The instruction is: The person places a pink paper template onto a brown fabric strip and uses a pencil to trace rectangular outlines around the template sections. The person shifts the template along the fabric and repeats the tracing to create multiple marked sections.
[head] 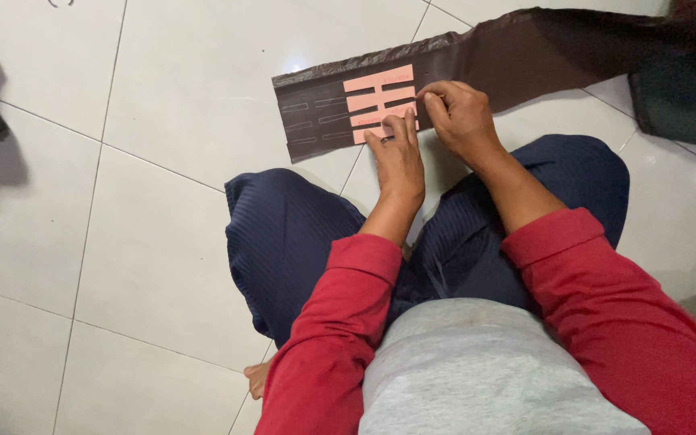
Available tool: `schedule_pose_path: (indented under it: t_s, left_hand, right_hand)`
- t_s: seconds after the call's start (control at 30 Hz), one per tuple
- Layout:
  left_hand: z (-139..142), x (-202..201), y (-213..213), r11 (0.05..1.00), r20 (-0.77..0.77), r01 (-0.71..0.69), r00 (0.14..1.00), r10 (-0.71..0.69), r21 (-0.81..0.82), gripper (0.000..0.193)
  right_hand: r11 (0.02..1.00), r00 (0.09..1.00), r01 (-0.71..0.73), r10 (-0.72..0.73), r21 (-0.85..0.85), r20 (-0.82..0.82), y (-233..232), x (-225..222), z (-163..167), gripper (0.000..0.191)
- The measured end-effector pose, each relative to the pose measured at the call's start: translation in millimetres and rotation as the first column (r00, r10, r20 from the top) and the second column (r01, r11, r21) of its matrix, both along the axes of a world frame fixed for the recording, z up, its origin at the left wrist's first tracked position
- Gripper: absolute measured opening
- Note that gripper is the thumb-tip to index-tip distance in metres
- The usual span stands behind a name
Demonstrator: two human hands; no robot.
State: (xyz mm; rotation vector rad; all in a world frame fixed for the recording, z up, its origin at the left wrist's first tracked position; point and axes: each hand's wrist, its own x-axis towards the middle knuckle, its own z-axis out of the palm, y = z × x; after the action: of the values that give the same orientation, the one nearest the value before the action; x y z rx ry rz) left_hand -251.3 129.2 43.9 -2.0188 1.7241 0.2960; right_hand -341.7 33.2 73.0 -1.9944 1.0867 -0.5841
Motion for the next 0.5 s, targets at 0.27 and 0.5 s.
schedule_pose_path:
  t_s: [0.27,0.5]
  left_hand:
    - [-7,-6,0,0.999,0.041,0.037,0.999,-0.036,-0.019,0.074]
    - [-7,-4,-2,0.996,0.006,0.065,0.998,-0.065,0.063,0.064]
  right_hand:
    - [0.996,0.997,-0.072,0.072,0.061,0.002,5,20,1,0.018]
    - [0.987,0.989,-0.146,0.146,0.068,0.015,7,25,1,0.02]
